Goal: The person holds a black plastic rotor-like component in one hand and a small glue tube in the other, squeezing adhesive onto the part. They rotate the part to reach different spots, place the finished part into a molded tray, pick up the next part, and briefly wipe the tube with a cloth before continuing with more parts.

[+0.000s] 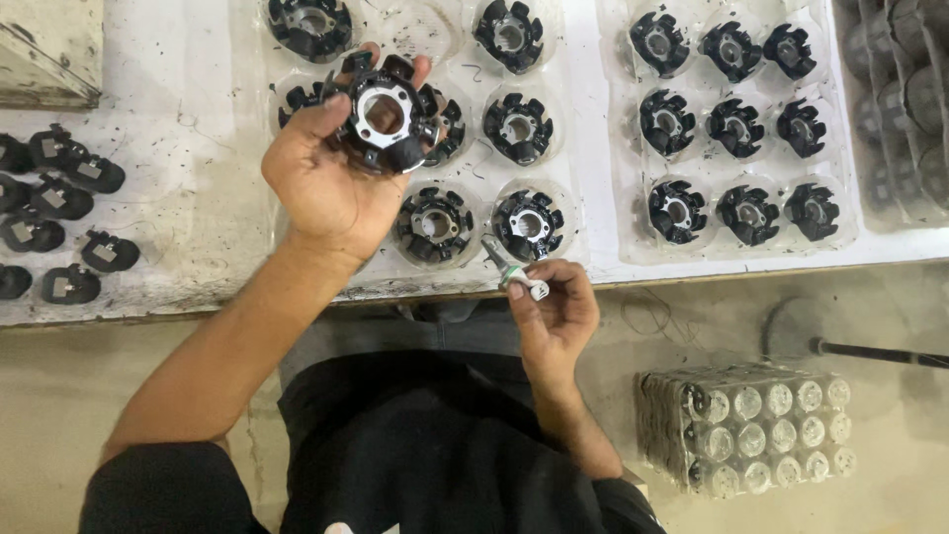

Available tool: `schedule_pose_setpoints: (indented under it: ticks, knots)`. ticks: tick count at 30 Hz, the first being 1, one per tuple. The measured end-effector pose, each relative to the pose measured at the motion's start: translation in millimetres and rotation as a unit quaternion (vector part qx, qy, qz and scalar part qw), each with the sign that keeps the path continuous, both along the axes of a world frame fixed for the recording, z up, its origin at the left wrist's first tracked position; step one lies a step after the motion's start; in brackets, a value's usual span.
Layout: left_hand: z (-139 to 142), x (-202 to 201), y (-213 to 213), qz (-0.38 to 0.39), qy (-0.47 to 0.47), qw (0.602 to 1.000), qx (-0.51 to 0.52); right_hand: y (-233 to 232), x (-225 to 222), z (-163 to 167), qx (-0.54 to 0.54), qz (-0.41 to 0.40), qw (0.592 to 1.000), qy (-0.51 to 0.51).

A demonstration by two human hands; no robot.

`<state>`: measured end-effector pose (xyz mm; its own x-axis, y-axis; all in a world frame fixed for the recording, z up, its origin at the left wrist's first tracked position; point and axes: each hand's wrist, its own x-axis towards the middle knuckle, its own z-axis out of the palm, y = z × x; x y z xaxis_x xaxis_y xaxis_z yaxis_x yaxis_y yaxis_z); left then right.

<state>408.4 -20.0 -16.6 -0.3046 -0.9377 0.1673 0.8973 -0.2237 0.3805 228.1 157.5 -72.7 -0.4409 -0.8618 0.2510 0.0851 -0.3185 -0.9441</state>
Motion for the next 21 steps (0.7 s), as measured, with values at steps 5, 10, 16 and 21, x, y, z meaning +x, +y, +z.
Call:
schedule_pose_setpoints:
  ticks: [5,10,16,21]
  knots:
    - [-1,-5,16,0.011,-0.02,0.997,-0.072,-19,0,19,-0.05,-0.002,0.999,0.01]
    - [2,-12,36,0.086,-0.152,0.97,-0.17,-29,10,37,-0.116,-0.032,0.987,0.109]
    - [5,-17,43,0.152,-0.209,0.923,-0.285,-32,19,49,-0.189,-0.037,0.956,0.224]
    - [7,-18,44,0.144,-0.198,0.917,-0.314,-29,23,56,-0.169,-0.059,0.952,0.249]
